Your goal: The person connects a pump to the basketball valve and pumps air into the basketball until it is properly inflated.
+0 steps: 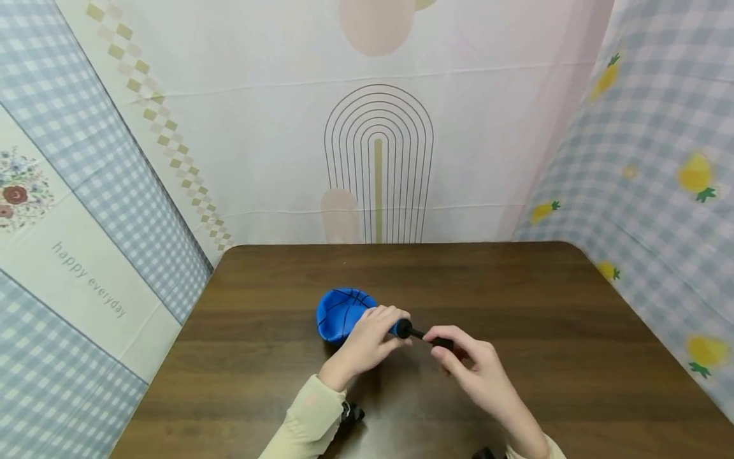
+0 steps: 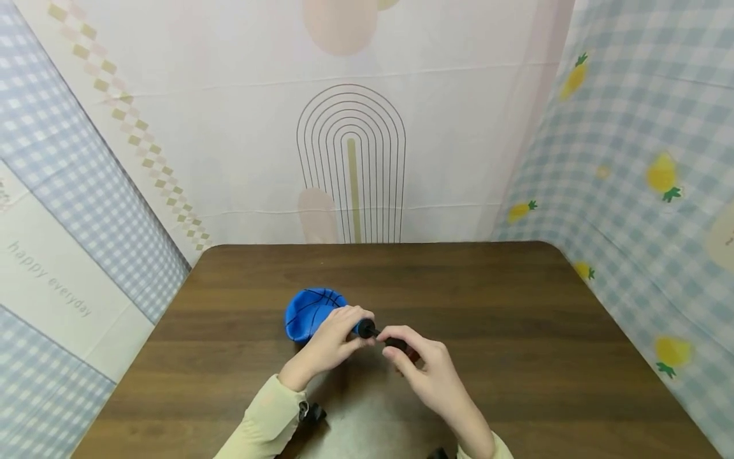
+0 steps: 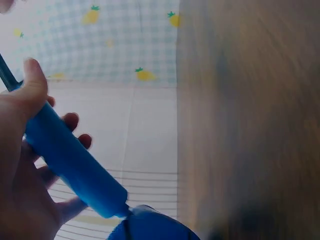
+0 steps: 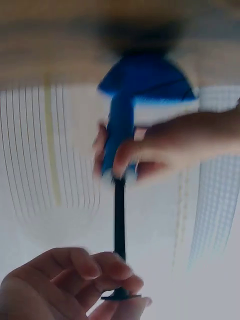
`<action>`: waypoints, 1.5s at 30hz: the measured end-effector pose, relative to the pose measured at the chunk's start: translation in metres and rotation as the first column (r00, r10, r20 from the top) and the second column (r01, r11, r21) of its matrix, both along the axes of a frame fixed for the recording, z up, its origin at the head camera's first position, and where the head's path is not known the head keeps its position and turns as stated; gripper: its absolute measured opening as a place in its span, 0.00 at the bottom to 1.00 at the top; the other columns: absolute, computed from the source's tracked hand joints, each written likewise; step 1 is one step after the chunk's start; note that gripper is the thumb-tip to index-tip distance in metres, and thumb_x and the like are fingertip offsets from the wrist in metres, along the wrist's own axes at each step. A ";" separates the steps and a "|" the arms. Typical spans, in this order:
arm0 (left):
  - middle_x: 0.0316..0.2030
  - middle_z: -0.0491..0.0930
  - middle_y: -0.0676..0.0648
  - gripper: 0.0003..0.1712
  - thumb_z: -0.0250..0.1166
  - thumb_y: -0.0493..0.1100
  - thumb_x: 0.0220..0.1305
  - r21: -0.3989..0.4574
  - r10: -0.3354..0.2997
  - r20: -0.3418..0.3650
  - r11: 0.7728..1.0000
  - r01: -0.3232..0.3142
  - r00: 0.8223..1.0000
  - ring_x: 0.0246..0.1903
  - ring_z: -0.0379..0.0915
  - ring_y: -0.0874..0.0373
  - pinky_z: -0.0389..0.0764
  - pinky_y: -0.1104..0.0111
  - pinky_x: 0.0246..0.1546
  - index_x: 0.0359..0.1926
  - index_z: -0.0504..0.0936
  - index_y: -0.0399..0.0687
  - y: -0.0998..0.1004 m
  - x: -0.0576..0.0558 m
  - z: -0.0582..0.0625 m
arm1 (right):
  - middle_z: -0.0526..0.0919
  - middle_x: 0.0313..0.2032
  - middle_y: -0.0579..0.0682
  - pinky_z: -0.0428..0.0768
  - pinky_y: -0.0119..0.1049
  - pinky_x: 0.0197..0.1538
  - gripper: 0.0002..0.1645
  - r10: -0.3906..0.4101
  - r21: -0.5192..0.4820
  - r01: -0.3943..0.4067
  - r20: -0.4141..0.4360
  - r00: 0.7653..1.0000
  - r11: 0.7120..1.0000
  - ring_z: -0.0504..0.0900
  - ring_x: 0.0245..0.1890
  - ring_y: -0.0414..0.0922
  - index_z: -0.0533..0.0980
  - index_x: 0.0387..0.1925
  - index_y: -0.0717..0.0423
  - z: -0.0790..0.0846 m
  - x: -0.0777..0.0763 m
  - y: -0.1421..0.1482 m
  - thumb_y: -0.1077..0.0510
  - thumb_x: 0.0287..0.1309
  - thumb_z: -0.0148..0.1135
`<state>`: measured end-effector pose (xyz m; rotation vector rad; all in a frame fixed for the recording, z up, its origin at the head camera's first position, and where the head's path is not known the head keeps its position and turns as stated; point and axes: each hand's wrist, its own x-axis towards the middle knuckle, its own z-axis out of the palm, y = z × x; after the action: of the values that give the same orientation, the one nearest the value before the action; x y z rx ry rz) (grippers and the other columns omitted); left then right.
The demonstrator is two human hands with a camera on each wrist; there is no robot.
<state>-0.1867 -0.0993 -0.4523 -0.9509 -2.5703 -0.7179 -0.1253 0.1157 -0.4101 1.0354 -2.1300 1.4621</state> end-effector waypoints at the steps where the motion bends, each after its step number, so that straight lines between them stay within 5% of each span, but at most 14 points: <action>1: 0.44 0.81 0.54 0.20 0.66 0.51 0.60 0.008 -0.009 0.009 1.000 0.009 1.000 0.46 0.75 0.59 0.72 0.59 0.57 0.51 0.75 0.52 0.001 0.001 0.000 | 0.75 0.20 0.46 0.73 0.26 0.23 0.18 0.018 -0.016 -0.018 0.038 0.999 1.000 0.73 0.18 0.31 0.77 0.46 0.52 -0.005 -0.005 -0.003 0.73 0.57 0.59; 9: 0.44 0.81 0.55 0.18 0.64 0.53 0.62 -0.072 -0.053 -0.008 0.996 0.053 0.999 0.46 0.75 0.60 0.72 0.60 0.57 0.50 0.77 0.54 0.003 0.006 -0.003 | 0.78 0.26 0.54 0.76 0.32 0.24 0.09 0.066 -0.022 -0.062 0.302 0.951 0.998 0.75 0.18 0.40 0.77 0.44 0.56 -0.043 -0.033 -0.020 0.65 0.62 0.59; 14: 0.45 0.80 0.57 0.19 0.64 0.56 0.61 -0.088 -0.043 -0.016 0.995 0.041 0.999 0.46 0.74 0.62 0.71 0.59 0.57 0.51 0.77 0.58 -0.001 0.002 -0.002 | 0.76 0.23 0.49 0.73 0.30 0.21 0.11 0.023 0.013 -0.027 0.236 0.972 1.000 0.72 0.17 0.35 0.77 0.45 0.54 -0.036 -0.025 -0.019 0.65 0.61 0.60; 20: 0.42 0.79 0.57 0.21 0.67 0.54 0.58 0.036 -0.028 0.002 0.999 0.028 1.000 0.45 0.74 0.61 0.72 0.61 0.56 0.51 0.76 0.56 -0.008 -0.002 -0.007 | 0.74 0.21 0.49 0.74 0.27 0.22 0.20 0.235 -0.059 -0.231 0.068 0.970 0.971 0.73 0.19 0.34 0.74 0.49 0.60 0.000 -0.005 -0.005 0.75 0.55 0.58; 23: 0.40 0.79 0.56 0.21 0.68 0.52 0.57 0.069 -0.022 -0.025 0.997 0.023 0.999 0.46 0.74 0.60 0.72 0.60 0.56 0.50 0.76 0.55 -0.009 -0.003 -0.007 | 0.75 0.24 0.48 0.74 0.25 0.24 0.21 0.260 -0.043 -0.260 -0.013 0.966 0.965 0.73 0.20 0.35 0.74 0.48 0.59 0.008 -0.002 -0.001 0.75 0.53 0.60; 26: 0.40 0.80 0.55 0.22 0.69 0.52 0.56 0.069 -0.021 -0.056 0.997 0.025 0.998 0.46 0.74 0.60 0.71 0.58 0.57 0.50 0.76 0.53 -0.008 -0.001 -0.004 | 0.74 0.24 0.49 0.74 0.28 0.23 0.17 0.264 -0.068 -0.260 0.052 0.963 0.963 0.72 0.19 0.39 0.74 0.45 0.57 0.002 -0.008 -0.002 0.74 0.56 0.59; 30: 0.39 0.80 0.55 0.22 0.70 0.53 0.54 0.029 -0.013 -0.129 0.999 0.017 0.992 0.44 0.73 0.60 0.70 0.57 0.56 0.48 0.78 0.53 -0.007 0.002 -0.002 | 0.77 0.26 0.53 0.74 0.33 0.21 0.11 0.262 -0.143 -0.237 0.203 0.943 0.961 0.73 0.19 0.39 0.75 0.42 0.59 -0.026 -0.026 -0.008 0.73 0.60 0.56; 36: 0.39 0.79 0.57 0.17 0.68 0.54 0.58 -0.095 -0.044 -0.192 0.995 0.027 0.980 0.43 0.72 0.62 0.69 0.58 0.55 0.47 0.78 0.58 -0.001 0.004 -0.007 | 0.81 0.36 0.44 0.77 0.37 0.23 0.10 0.248 -0.197 -0.196 0.289 0.925 0.961 0.75 0.20 0.40 0.76 0.45 0.65 -0.060 -0.037 -0.019 0.70 0.63 0.55; 41: 0.39 0.79 0.57 0.18 0.67 0.54 0.59 -0.057 -0.054 -0.125 0.997 0.047 0.991 0.43 0.73 0.62 0.70 0.60 0.56 0.48 0.78 0.57 -0.001 -0.001 -0.008 | 0.77 0.28 0.38 0.74 0.34 0.21 0.10 0.195 -0.192 -0.142 0.292 0.936 0.971 0.72 0.17 0.40 0.76 0.46 0.62 -0.048 -0.029 -0.018 0.70 0.62 0.55; 45: 0.38 0.80 0.57 0.20 0.69 0.55 0.56 0.008 -0.072 -0.112 0.997 0.074 0.991 0.39 0.73 0.63 0.73 0.64 0.49 0.47 0.78 0.56 -0.004 -0.009 -0.006 | 0.76 0.25 0.42 0.69 0.35 0.17 0.12 0.310 -0.310 -0.226 0.258 0.915 0.924 0.68 0.16 0.41 0.73 0.47 0.68 -0.023 -0.016 -0.010 0.74 0.62 0.49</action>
<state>-0.1954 -0.1037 -0.4581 -1.0556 -2.4433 -0.6783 -0.1413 0.1062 -0.4333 1.0906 -1.9489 2.1039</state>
